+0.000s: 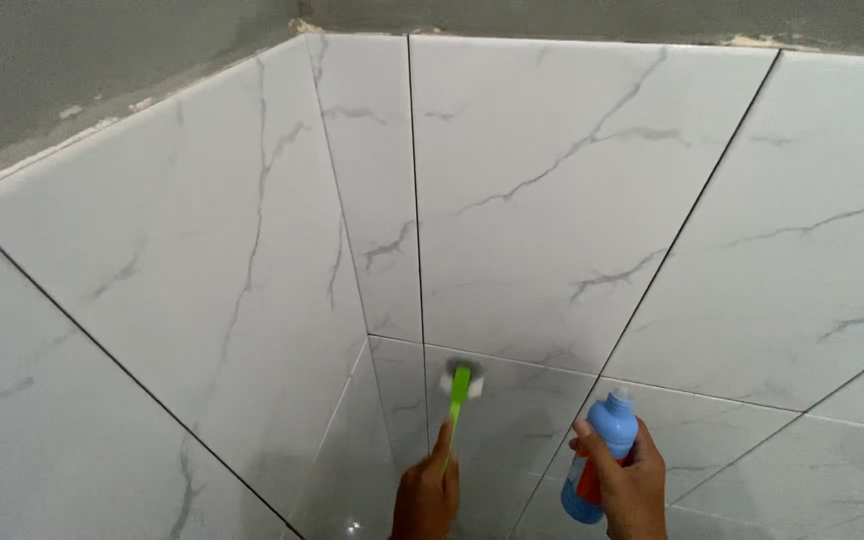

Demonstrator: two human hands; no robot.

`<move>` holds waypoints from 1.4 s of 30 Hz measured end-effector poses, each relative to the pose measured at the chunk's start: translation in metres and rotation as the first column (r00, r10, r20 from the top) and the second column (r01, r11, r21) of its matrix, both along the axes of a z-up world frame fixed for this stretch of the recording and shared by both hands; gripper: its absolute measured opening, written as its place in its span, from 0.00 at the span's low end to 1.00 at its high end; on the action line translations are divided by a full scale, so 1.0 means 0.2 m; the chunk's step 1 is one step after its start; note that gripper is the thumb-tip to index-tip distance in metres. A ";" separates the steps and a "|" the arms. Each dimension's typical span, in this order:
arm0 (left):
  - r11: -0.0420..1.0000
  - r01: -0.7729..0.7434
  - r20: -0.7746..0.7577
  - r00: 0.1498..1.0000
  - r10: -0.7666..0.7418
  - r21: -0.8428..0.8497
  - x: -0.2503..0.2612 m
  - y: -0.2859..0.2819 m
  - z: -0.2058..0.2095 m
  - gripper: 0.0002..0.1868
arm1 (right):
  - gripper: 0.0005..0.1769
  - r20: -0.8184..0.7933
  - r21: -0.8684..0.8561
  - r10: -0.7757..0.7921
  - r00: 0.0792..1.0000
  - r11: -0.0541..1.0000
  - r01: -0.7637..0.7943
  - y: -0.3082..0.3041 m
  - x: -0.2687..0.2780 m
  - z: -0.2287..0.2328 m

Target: Scrubbing bathroom wall tiles with a brush and cleaning solution.

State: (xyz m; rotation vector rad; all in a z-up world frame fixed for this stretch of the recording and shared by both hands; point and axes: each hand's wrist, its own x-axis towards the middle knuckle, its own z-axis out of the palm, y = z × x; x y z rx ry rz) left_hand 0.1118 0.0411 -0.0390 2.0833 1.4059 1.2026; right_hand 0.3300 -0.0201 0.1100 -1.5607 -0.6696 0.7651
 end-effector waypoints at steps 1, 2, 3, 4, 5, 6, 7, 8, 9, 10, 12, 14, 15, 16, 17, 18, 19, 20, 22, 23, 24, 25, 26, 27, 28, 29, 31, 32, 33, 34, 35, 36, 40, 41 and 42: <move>0.993 -0.009 0.003 1.000 0.008 0.114 0.00 0.03 0.02 0.32 | 0.22 0.031 0.026 -0.010 0.999 1.000 0.009 0.00 0.00 -0.03; 0.994 -0.009 0.004 1.000 0.009 0.111 0.02 0.03 0.25 0.32 | 0.22 0.033 0.023 -0.010 0.999 1.000 0.009 -0.01 0.00 -0.01; 0.990 0.010 0.025 1.000 -0.013 0.140 0.04 0.03 0.50 0.32 | 0.20 0.010 0.025 -0.001 1.000 1.000 0.001 -0.01 -0.01 0.00; 0.985 0.028 0.045 0.998 -0.036 0.169 0.05 0.04 0.74 0.32 | 0.19 -0.012 0.029 0.008 1.000 1.000 -0.007 0.00 -0.02 0.01; 0.985 0.027 0.044 0.998 -0.035 0.170 0.06 0.03 0.88 0.32 | 0.19 -0.013 0.029 0.009 1.000 1.000 -0.009 0.00 -0.03 0.01; 0.973 0.031 0.053 0.998 -0.045 0.229 0.07 0.03 1.02 0.31 | 0.20 -0.013 0.027 0.008 1.000 1.000 -0.007 0.00 -0.03 0.00; 0.957 0.037 0.062 0.996 -0.058 0.288 0.08 0.03 1.16 0.31 | 0.22 -0.011 0.025 0.003 1.000 1.000 -0.003 0.01 -0.02 -0.01; 0.957 0.039 0.062 0.996 -0.059 0.288 0.10 0.05 1.12 0.31 | 0.22 -0.011 0.025 0.002 1.000 1.000 -0.001 0.00 -0.03 -0.01; 0.949 0.003 0.052 0.998 -0.020 0.316 0.11 0.08 1.08 0.31 | 0.23 -0.021 -0.007 -0.012 1.000 1.000 0.012 0.00 -0.03 0.00; 0.939 -0.033 0.043 0.999 0.019 0.344 0.13 0.11 1.03 0.31 | 0.23 -0.030 -0.039 -0.026 0.999 0.999 0.025 -0.01 -0.04 0.01; 0.967 -0.017 0.014 1.000 0.014 0.254 0.15 0.08 0.70 0.31 | 0.24 -0.017 -0.034 -0.045 0.999 0.998 0.045 -0.01 -0.02 -0.03; 0.988 -0.005 -0.016 1.000 0.008 0.156 0.16 0.01 0.28 0.32 | 0.24 -0.004 -0.035 -0.062 0.998 0.997 0.062 -0.02 0.00 -0.05; 0.999 -0.046 -0.092 0.995 0.044 -0.019 0.16 -0.03 0.04 0.33 | 0.21 -0.024 -0.027 -0.071 0.997 0.997 0.071 -0.03 0.01 -0.05; 0.977 -0.098 -0.172 0.983 0.066 -0.190 0.15 -0.08 -0.21 0.34 | 0.19 -0.044 -0.018 -0.080 0.996 0.997 0.079 -0.04 0.01 -0.05; 0.978 -0.099 -0.174 0.983 0.067 -0.186 0.14 -0.07 -0.23 0.34 | 0.19 -0.046 -0.014 -0.079 0.996 0.997 0.078 -0.03 0.02 -0.06; 0.990 -0.058 -0.130 0.991 0.041 -0.131 0.12 -0.06 -0.25 0.32 | 0.21 -0.050 -0.021 -0.065 0.997 0.998 0.064 -0.02 0.03 -0.07; 0.997 -0.014 -0.086 0.996 0.007 -0.074 0.12 -0.06 -0.27 0.30 | 0.24 -0.052 -0.027 -0.055 0.997 0.998 0.054 -0.02 0.04 -0.08; 0.997 -0.010 -0.086 0.996 0.004 -0.071 0.13 -0.02 -0.03 0.30 | 0.24 -0.052 -0.024 -0.059 0.997 0.998 0.057 -0.02 0.03 -0.07; 0.988 -0.092 0.023 0.996 0.090 0.127 0.14 0.02 0.43 0.29 | 0.23 -0.026 -0.005 -0.061 0.998 0.998 0.061 -0.02 0.00 -0.05; 0.987 -0.098 0.024 0.995 0.096 0.128 0.14 0.06 0.63 0.29 | 0.23 -0.026 -0.004 -0.055 0.998 0.998 0.055 -0.01 -0.02 -0.04; 0.971 -0.101 0.035 0.995 0.095 0.217 0.14 0.09 0.82 0.29 | 0.23 -0.004 -0.033 -0.043 0.999 0.999 0.043 -0.01 -0.04 -0.03; 0.947 -0.101 0.046 0.995 0.092 0.304 0.14 0.12 1.02 0.29 | 0.23 0.017 -0.062 -0.033 0.999 0.997 0.034 0.00 -0.05 -0.03; 0.947 -0.104 0.046 0.994 0.095 0.305 0.14 0.12 1.10 0.29 | 0.23 0.017 -0.061 -0.030 0.999 0.998 0.031 0.00 -0.05 -0.04; 0.910 -0.110 0.077 0.993 0.086 0.399 0.15 0.13 1.18 0.28 | 0.23 0.003 -0.045 -0.014 1.000 0.999 0.014 0.00 -0.05 -0.04; 0.865 -0.118 0.106 0.992 0.075 0.488 0.16 0.14 1.27 0.27 | 0.23 -0.010 -0.029 0.002 1.000 1.000 -0.002 0.01 -0.05 -0.05; 0.865 -0.118 0.106 0.992 0.075 0.488 0.17 0.15 1.15 0.27 | 0.23 -0.010 -0.030 0.001 1.000 1.000 -0.001 0.01 -0.04 -0.06; 0.890 -0.118 0.069 0.993 0.098 0.440 0.20 0.17 0.92 0.29 | 0.22 0.017 -0.034 -0.035 0.999 0.999 0.035 0.02 -0.03 -0.08; 0.889 -0.119 0.069 0.993 0.098 0.442 0.24 0.15 0.67 0.29 | 0.22 0.017 -0.032 -0.034 0.999 0.999 0.034 0.03 -0.02 -0.08; 0.968 -0.049 -0.032 0.998 0.058 0.247 0.25 0.10 0.41 0.31 | 0.24 -0.009 -0.020 -0.033 0.999 0.999 0.033 0.02 -0.02 -0.08; 0.999 0.009 -0.123 0.992 -0.004 0.035 0.21 0.02 0.16 0.33 | 0.26 -0.034 -0.008 -0.033 0.999 0.999 0.033 0.01 -0.01 -0.08; 0.999 0.013 -0.129 0.992 -0.008 0.038 0.25 0.04 -0.14 0.33 | 0.26 -0.040 -0.005 -0.037 0.999 0.999 0.037 0.01 -0.01 -0.09; 0.999 -0.016 -0.162 0.987 0.008 -0.045 0.25 0.02 -0.42 0.31 | 0.25 -0.034 -0.023 -0.044 0.998 0.999 0.043 0.01 0.00 -0.10; 0.999 0.010 -0.080 0.997 -0.006 0.041 0.24 -0.02 -0.15 0.30 | 0.22 -0.077 0.050 -0.029 0.997 0.998 0.033 0.03 0.10 -0.26; 0.999 0.014 -0.081 0.997 -0.011 0.038 0.26 0.01 0.09 0.30 | 0.22 -0.078 0.047 -0.034 0.996 0.998 0.037 0.03 0.09 -0.24; 0.993 -0.013 -0.003 1.000 0.013 0.114 0.28 0.04 0.33 0.29 | 0.22 -0.055 0.017 -0.045 0.997 0.999 0.046 0.02 0.08 -0.21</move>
